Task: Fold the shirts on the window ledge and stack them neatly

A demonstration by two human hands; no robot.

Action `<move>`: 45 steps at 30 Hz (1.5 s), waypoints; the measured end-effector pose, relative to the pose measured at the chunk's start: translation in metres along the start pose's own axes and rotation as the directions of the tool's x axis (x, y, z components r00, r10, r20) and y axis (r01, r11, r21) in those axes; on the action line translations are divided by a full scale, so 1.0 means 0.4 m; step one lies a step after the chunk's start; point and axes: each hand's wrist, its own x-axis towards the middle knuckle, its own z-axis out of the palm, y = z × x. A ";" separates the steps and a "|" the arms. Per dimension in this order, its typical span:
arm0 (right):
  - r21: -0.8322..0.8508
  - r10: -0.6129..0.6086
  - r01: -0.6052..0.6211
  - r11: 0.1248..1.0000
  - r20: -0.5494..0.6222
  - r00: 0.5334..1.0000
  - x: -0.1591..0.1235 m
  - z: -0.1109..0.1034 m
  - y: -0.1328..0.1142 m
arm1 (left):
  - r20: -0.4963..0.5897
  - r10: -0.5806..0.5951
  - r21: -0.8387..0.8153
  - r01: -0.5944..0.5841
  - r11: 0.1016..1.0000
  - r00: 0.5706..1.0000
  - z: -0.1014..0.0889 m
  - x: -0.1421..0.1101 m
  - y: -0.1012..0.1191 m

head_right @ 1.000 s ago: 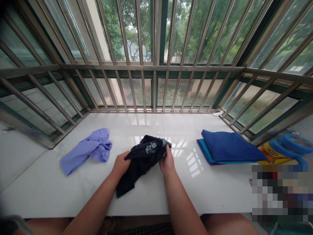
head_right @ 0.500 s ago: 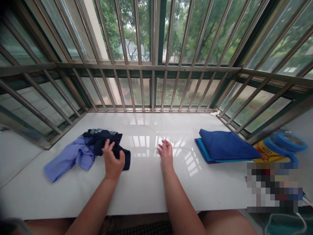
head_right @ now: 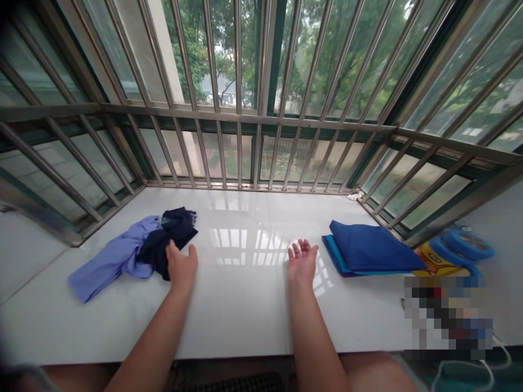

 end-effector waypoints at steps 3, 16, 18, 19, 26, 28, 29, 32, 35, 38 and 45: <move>-0.279 -0.338 0.306 0.910 -0.074 0.938 0.058 -0.071 -0.122 | -0.053 0.166 -0.082 -0.169 0.982 0.985 -0.012 -0.022 0.001; -0.960 -0.480 0.193 -0.204 0.270 0.835 0.236 -0.239 -0.313 | 0.587 0.701 -0.418 -0.590 0.691 0.405 0.035 -0.178 0.101; -0.970 -0.538 0.198 -0.139 0.242 0.808 0.217 -0.226 -0.323 | 0.604 0.685 -0.417 -0.571 0.708 0.407 0.036 -0.170 0.099; -0.961 -0.578 0.253 -0.111 0.269 0.771 0.195 -0.212 -0.320 | 0.619 0.670 -0.424 -0.543 0.724 0.410 0.038 -0.168 0.099; -0.528 -0.336 0.758 0.382 0.685 0.647 -0.107 -0.023 -0.061 | 0.724 0.369 -0.520 0.109 0.847 0.583 0.072 -0.145 0.083; -0.405 -0.011 0.728 0.554 0.870 0.492 -0.191 0.029 0.034 | 0.662 0.333 -0.536 0.113 0.837 0.672 0.081 -0.126 0.073; -0.383 0.080 0.706 0.596 0.903 0.422 -0.224 0.048 0.071 | 0.618 0.308 -0.528 0.091 0.844 0.724 0.084 -0.116 0.068; -0.383 0.170 0.689 0.615 0.918 0.359 -0.271 0.072 0.127 | 0.541 0.208 -0.448 0.071 0.891 0.815 0.091 -0.092 0.054; -0.416 0.126 0.645 0.641 0.886 0.447 -0.262 0.060 0.123 | 0.587 0.231 -0.418 0.047 0.907 0.776 0.096 -0.093 0.048; -0.416 0.053 0.543 0.730 0.826 0.562 -0.232 0.046 0.116 | 0.637 0.419 -0.463 -0.113 0.879 0.647 0.092 -0.121 0.060; -0.369 -0.014 0.275 0.888 0.576 0.817 -0.174 0.047 0.141 | 0.602 0.771 -0.496 -0.658 0.566 0.209 0.025 -0.200 0.120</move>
